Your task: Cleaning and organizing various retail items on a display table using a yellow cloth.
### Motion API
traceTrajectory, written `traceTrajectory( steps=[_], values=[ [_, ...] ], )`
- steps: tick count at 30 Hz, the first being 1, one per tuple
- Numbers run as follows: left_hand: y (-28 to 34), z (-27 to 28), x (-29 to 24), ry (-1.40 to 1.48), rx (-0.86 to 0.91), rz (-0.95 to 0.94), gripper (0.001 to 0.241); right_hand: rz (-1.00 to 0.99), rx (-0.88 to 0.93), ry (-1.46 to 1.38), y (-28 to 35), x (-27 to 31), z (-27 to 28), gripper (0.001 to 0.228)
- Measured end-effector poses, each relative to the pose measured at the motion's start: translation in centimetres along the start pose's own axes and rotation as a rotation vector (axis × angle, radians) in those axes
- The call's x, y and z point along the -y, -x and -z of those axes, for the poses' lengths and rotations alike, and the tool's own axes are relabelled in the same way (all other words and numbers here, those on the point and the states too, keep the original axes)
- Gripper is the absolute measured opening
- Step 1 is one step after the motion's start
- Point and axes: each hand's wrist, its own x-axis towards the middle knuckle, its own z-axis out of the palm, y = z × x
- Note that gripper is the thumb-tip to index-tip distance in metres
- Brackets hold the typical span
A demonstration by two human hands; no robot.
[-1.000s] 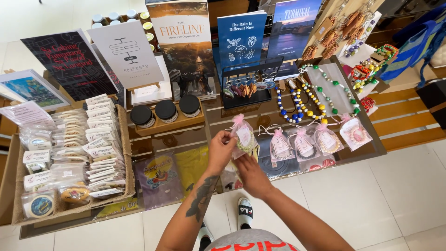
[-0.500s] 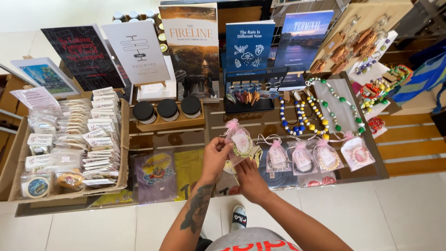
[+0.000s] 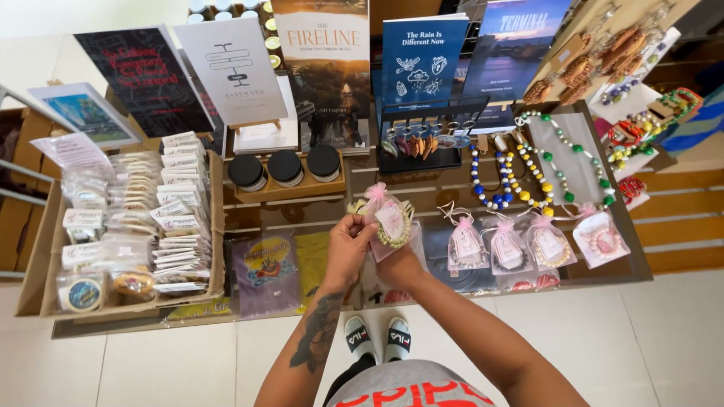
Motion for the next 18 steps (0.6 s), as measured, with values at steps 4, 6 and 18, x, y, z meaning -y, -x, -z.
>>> traceTrajectory(
  steps=[4,6,18],
  values=[
    [-0.9,1.5,0.5,0.004,0.027,-0.04,0.011,0.237,-0.086,0.367,5.0,0.5,-3.7,0.058],
    [-0.7,2.1,1.1,-0.093,0.026,0.006,0.011,0.291,-0.038,0.26,7.7,3.6,-2.2,0.06],
    [-1.2,-1.6,1.0,0.04,0.133,0.038,0.008,0.213,-0.057,0.204,7.9,1.1,0.1,0.077]
  ],
)
